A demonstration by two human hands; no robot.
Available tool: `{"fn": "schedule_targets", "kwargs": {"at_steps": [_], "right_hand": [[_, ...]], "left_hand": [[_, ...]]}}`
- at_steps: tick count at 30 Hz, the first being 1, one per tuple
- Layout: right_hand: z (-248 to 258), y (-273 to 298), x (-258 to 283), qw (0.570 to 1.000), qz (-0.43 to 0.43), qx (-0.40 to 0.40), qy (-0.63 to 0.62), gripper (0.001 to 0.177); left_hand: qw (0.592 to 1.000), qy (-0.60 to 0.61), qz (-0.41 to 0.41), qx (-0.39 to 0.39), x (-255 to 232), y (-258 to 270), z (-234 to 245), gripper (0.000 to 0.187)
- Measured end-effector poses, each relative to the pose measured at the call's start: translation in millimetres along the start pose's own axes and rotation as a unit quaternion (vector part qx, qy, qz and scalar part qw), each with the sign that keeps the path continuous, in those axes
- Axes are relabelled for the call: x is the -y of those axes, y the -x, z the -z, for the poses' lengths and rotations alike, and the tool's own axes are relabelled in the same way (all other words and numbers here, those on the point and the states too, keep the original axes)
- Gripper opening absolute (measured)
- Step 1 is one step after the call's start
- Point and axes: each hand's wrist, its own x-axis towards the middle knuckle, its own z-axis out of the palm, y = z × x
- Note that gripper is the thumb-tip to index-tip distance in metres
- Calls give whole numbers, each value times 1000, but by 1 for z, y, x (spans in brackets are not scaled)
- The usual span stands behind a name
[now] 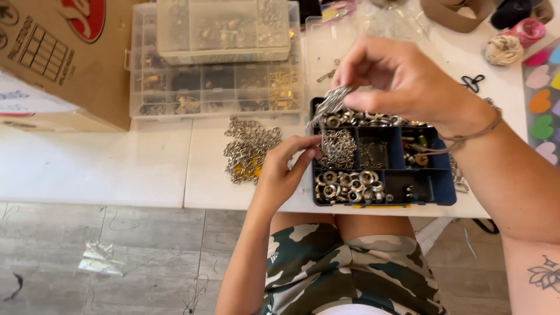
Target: Sorting various metal hardware components like chains, rings, and clasps into a divided organizer box.
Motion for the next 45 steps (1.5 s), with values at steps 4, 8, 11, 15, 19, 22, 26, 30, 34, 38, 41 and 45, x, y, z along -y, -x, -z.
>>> {"fn": "schedule_targets", "kwargs": {"at_steps": [4,8,11,15,19,22,26,30,34,38,41,45], "right_hand": [[29,30,-15,996,-10,-85,-32,14],[42,55,-1,997,14,-54,-59,11],[48,73,-6,991,36,-50,-115,10],[46,90,-19,989,4,-22,-143,13],[42,101,-39,996,-55,20,-61,13],[37,105,-56,995,-65,71,32,11],[31,107,-65,992,-92,84,8,13],[23,107,-85,986,-121,51,104,13],[8,114,-105,946,-51,81,309,24],[-10,113,-96,958,14,98,268,23],[-18,109,-94,959,-5,150,241,37],[-13,109,-106,968,-29,178,172,24]], "left_hand": [[999,33,22,2,-20,-16,-13,25],[1000,-11,8,-8,-21,-25,-28,27],[999,-33,28,2,-20,-29,-38,30],[995,-100,9,-3,-18,-28,-52,28],[986,-162,-37,-27,-13,-21,-57,27],[978,-192,-47,-63,-10,-12,-52,27],[971,-215,-30,-97,1,7,-38,27],[955,-264,21,-135,3,25,-23,26],[936,-306,65,-162,7,43,-10,25],[929,-316,76,-178,8,54,-1,24],[927,-315,68,-190,8,59,6,24],[906,-362,64,-209,9,66,15,24]]}}
